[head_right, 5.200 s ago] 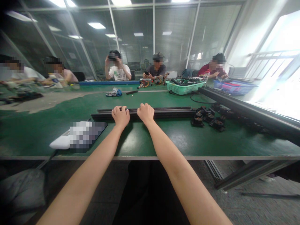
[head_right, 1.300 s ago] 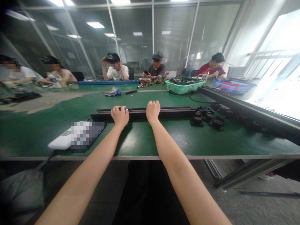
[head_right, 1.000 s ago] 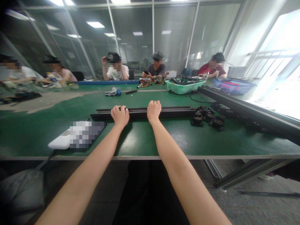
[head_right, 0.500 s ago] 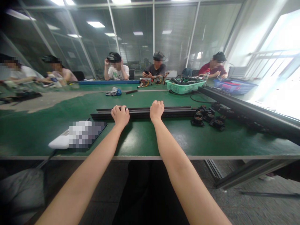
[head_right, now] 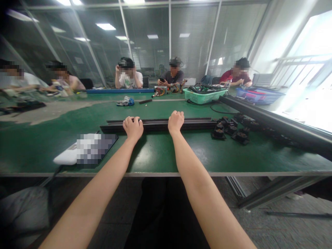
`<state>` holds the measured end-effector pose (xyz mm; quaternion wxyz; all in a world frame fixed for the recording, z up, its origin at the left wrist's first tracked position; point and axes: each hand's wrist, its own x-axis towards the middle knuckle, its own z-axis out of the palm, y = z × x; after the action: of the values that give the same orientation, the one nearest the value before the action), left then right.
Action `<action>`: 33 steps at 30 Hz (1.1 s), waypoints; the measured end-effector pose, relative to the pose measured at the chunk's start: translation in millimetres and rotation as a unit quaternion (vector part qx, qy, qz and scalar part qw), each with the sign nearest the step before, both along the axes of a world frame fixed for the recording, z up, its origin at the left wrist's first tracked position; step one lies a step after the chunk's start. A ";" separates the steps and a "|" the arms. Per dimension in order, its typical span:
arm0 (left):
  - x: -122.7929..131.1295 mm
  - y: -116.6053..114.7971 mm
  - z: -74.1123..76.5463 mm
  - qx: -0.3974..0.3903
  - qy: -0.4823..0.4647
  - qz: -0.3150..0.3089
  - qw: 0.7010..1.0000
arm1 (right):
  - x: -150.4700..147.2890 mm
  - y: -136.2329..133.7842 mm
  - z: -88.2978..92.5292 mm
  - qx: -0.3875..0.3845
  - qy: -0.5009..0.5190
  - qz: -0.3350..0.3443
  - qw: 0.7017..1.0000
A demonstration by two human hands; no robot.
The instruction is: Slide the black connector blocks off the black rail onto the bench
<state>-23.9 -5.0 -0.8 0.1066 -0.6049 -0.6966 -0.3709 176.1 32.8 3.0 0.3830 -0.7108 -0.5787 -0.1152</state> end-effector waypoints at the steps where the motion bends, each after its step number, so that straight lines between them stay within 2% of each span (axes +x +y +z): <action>1: 0.1 -0.1 0.3 -0.003 0.000 0.001 1.000 | 0.7 0.4 -0.2 -0.004 -0.001 -0.003 1.000; 9: 0.1 0.1 -0.4 0.006 -0.003 0.002 1.000 | 7.3 4.1 0.5 -0.032 0.018 -0.030 0.999; 17: 0.6 -3.1 2.6 -0.008 0.003 0.002 1.000 | 14.1 9.6 -4.3 -0.022 0.011 -0.016 1.000; 24: -0.9 -3.6 2.2 -0.003 0.001 0.002 1.000 | 32.4 13.6 1.1 -0.099 -0.096 0.058 0.989; 29: -2.3 -1.6 -0.3 0.004 0.009 0.005 1.000 | 42.3 21.3 6.7 -0.135 -0.174 0.113 0.969; 33: -3.0 0.1 -1.8 0.002 0.010 0.007 1.000 | 53.3 22.4 4.8 -0.173 -0.172 0.144 0.959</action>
<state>-26.9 -4.9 -2.7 0.1179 -0.6034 -0.6989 -0.3655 229.5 55.2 7.8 0.1614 -0.6448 -0.7430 -0.0780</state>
